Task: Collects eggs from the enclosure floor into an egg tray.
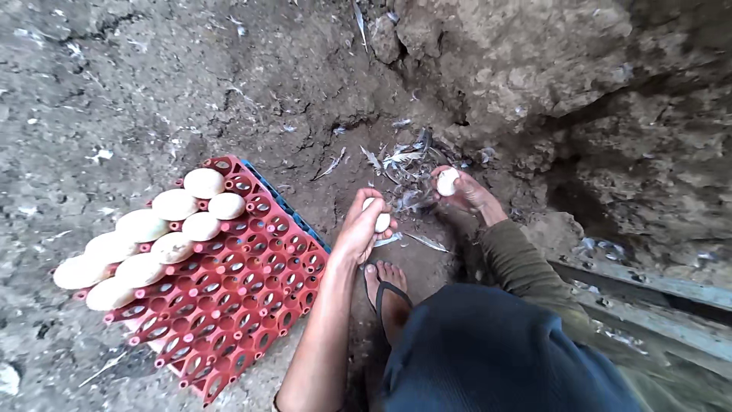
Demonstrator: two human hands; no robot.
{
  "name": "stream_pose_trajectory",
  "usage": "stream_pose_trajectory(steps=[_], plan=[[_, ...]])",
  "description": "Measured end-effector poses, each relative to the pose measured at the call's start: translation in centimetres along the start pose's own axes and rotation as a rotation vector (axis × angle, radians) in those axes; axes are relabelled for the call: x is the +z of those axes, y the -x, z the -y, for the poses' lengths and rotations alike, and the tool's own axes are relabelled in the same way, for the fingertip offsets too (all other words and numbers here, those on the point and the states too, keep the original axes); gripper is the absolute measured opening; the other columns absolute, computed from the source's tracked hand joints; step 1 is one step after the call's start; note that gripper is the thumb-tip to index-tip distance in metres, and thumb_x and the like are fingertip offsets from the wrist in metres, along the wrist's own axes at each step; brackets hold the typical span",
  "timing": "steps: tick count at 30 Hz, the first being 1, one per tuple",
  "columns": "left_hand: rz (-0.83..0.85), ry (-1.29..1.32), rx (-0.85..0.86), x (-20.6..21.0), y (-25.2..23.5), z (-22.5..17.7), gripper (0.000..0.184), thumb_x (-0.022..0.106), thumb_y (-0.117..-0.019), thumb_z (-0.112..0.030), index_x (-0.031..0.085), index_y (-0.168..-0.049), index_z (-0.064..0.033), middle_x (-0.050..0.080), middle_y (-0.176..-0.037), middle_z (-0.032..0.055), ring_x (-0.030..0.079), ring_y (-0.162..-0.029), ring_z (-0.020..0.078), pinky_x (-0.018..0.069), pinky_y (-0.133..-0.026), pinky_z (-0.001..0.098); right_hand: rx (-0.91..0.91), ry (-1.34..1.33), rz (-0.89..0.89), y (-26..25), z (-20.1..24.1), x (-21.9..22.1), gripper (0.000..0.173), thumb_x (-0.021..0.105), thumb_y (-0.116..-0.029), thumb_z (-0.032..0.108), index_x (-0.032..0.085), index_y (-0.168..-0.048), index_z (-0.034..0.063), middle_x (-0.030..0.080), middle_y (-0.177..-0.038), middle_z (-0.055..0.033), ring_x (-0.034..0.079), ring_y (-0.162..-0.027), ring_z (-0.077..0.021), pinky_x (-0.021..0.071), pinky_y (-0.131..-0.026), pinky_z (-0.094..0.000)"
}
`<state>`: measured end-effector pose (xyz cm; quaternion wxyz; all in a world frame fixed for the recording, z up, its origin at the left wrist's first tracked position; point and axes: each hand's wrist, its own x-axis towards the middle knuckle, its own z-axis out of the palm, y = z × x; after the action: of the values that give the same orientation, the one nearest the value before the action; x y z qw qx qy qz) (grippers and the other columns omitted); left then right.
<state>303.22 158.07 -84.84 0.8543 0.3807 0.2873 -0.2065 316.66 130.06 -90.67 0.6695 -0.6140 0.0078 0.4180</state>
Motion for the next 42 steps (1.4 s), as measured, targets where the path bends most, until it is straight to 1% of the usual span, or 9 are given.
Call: stream_pose_trajectory(steps=[6,11,15,19,23,27,31,37,42], plan=[[0.078,0.375,0.001,-0.8,0.8,-0.1,0.042,0.021,-0.1076,-0.032,0.055,-0.098,-0.0084,0.064,-0.08,0.0097,0.064,-0.061,0.0167,0.054,-0.052,0.0251,0.161,0.275,-0.203,-1.3,3.0,4.6,0.025,0.052,-0.1046,0.015,0.053,-0.129,0.0092,0.062,-0.092,-0.0011,0.061,-0.07,-0.0091,0.056,-0.066,-0.0256],[0.076,0.209,0.106,-0.4,1.8,-0.8,0.035,0.042,-0.0978,0.0,0.037,-0.133,-0.0031,0.057,-0.1,0.0116,0.064,-0.08,0.0175,0.0585,-0.076,0.0326,0.132,0.502,-0.261,-1.0,5.5,7.5,0.041,0.054,-0.1003,0.022,0.041,-0.137,0.0097,0.063,-0.082,-0.004,0.062,-0.058,-0.0114,0.0553,-0.054,-0.0266],[-0.058,-0.491,0.137,-0.7,2.6,-2.1,0.065,0.082,-0.0865,-0.025,0.051,-0.139,-0.0042,0.047,-0.14,0.0244,0.064,-0.108,0.0283,0.0571,-0.089,0.0411,0.101,0.902,-0.196,-1.1,7.5,11.1,0.044,0.061,-0.0958,0.011,0.046,-0.136,0.0005,0.062,-0.105,-0.0157,0.065,-0.067,-0.0175,0.0591,-0.062,-0.0369],[-0.001,-0.512,0.213,-1.1,3.1,-2.7,0.039,0.068,-0.0943,-0.016,0.058,-0.129,-0.0013,0.061,-0.114,0.0186,0.064,-0.089,0.0221,0.056,-0.079,0.0383,-0.091,0.664,0.04,-0.5,8.6,11.9,0.039,0.055,-0.0826,0.021,0.054,-0.121,0.0136,0.062,-0.085,0.0055,0.06,-0.057,-0.005,0.0531,-0.049,-0.0232],[0.081,-0.126,0.33,-1.5,3.1,-2.1,0.02,0.06,-0.0924,-0.002,0.06,-0.113,-0.0004,0.059,-0.088,0.0035,0.052,-0.068,0.0065,0.0451,-0.061,0.0228,-0.067,0.405,0.472,-0.8,6.6,13.4,0.043,0.075,-0.0847,0.042,0.063,-0.124,0.0318,0.071,-0.096,0.0093,0.061,-0.061,-0.0012,0.0502,-0.047,-0.0178],[0.27,0.052,0.3,-2.8,4.3,-1.7,0.059,0.047,-0.0953,0.005,0.043,-0.152,-0.0094,0.053,-0.14,0.0172,0.062,-0.098,0.0205,0.0569,-0.072,0.0363,-0.053,0.6,0.17,-1.8,4.3,15.2,0.046,0.059,-0.0852,0.023,0.055,-0.13,0.0139,0.069,-0.098,0.0023,0.058,-0.056,-0.0042,0.0486,-0.044,-0.0212],[0.241,-0.049,0.226,-3.4,5.6,-2.2,0.083,0.049,-0.0943,0.005,0.018,-0.164,-0.0269,0.04,-0.151,0.0223,0.06,-0.093,0.0223,0.0554,-0.07,0.0383,-0.124,0.905,-0.118,-2.9,5.9,16.4,0.059,0.059,-0.0866,0.019,0.044,-0.141,0.0036,0.058,-0.11,-0.0101,0.057,-0.066,-0.0114,0.0501,-0.053,-0.0316],[0.074,-0.383,0.201,-4.0,9.1,-3.1,0.045,0.062,-0.0952,-0.008,0.051,-0.138,-0.0054,0.062,-0.112,0.0163,0.064,-0.075,0.0175,0.0578,-0.067,0.0338,-0.089,1.503,-0.041,-4.3,11.8,23.2,0.063,0.08,-0.0864,0.019,0.048,-0.133,-0.0079,0.053,-0.13,-0.0346,0.059,-0.112,-0.0496,0.0473,-0.091,-0.0668],[-0.357,-0.332,0.421,-8.9,12.3,-1.9,0.041,0.065,-0.0905,-0.015,0.055,-0.128,-0.0035,0.067,-0.099,0.0106,0.065,-0.084,0.0167,0.0557,-0.076,0.0382,-0.233,1.605,0.236,-6.3,11.3,29.4,0.053,0.084,-0.0848,0.025,0.061,-0.127,0.0023,0.061,-0.121,-0.0287,0.064,-0.104,-0.0474,0.0519,-0.085,-0.067]])
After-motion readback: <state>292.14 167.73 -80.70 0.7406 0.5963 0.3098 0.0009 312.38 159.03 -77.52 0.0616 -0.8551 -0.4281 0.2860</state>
